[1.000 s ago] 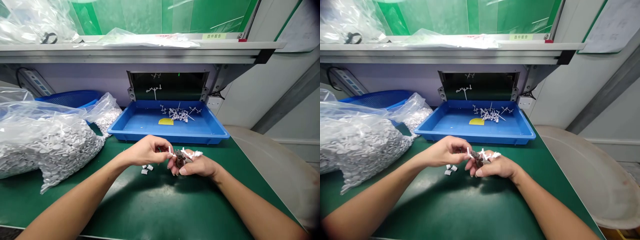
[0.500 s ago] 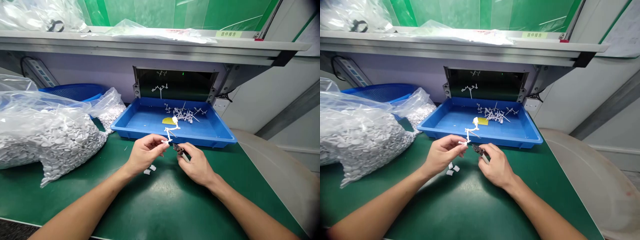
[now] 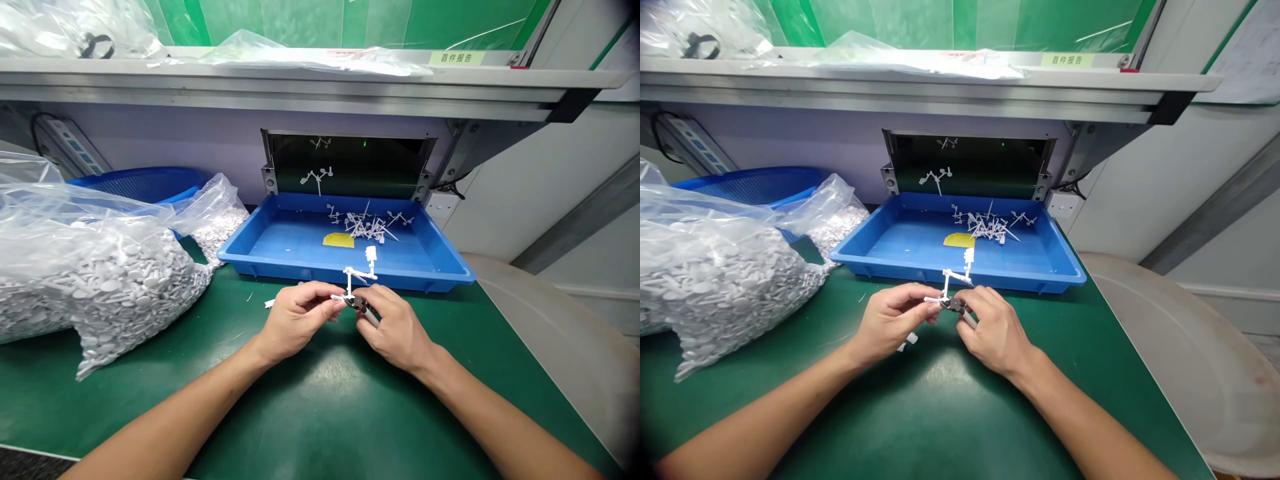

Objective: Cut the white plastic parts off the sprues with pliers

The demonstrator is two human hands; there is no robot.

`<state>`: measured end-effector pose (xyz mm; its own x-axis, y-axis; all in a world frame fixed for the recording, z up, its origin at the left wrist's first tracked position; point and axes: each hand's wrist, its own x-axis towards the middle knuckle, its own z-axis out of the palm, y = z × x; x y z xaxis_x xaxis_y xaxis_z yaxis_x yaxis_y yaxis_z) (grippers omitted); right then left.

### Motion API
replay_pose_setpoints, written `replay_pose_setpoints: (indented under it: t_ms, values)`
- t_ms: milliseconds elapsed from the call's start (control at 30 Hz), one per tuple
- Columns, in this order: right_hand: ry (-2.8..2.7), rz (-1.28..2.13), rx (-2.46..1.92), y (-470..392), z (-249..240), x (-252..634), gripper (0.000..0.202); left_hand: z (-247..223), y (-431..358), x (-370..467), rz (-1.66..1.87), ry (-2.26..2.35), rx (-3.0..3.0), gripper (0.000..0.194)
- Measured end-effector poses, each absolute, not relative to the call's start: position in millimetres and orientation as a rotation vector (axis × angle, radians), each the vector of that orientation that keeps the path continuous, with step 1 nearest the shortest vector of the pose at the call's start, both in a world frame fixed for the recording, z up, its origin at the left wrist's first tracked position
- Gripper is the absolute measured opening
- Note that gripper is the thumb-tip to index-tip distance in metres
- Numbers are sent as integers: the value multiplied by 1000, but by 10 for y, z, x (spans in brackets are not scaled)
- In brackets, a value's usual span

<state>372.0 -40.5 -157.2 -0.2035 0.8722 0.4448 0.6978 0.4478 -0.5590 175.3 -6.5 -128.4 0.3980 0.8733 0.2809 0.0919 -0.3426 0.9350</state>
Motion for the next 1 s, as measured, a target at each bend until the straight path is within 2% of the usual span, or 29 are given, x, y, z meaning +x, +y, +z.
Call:
replay_pose_setpoints:
  t_ms: [133,300,500,633,767,867,1000]
  values:
    - [-1977,332,-1330,-400,-1570,3745,33,-1296,-57,1732,1046,850,1769,16]
    - [-1907,552,-1249,-349,-1625,3746,26,-1358,23,1788,986,802,1869,20]
    - [-1930,673,-1261,-345,-1721,3740,15,-1232,-15,1760,679,947,2242,19]
    - [-1946,734,-1357,-380,-1831,3784,22,-1022,-114,1621,338,1041,2171,18]
    - [-1847,781,-1467,-343,-1965,3792,33,-903,-51,1524,152,1160,2273,18]
    - [-1740,726,-1475,-357,-1882,3746,37,-873,31,1530,150,1262,2574,15]
    - [-1706,439,-1228,-432,-1514,3666,41,-891,113,1652,244,1207,2833,13]
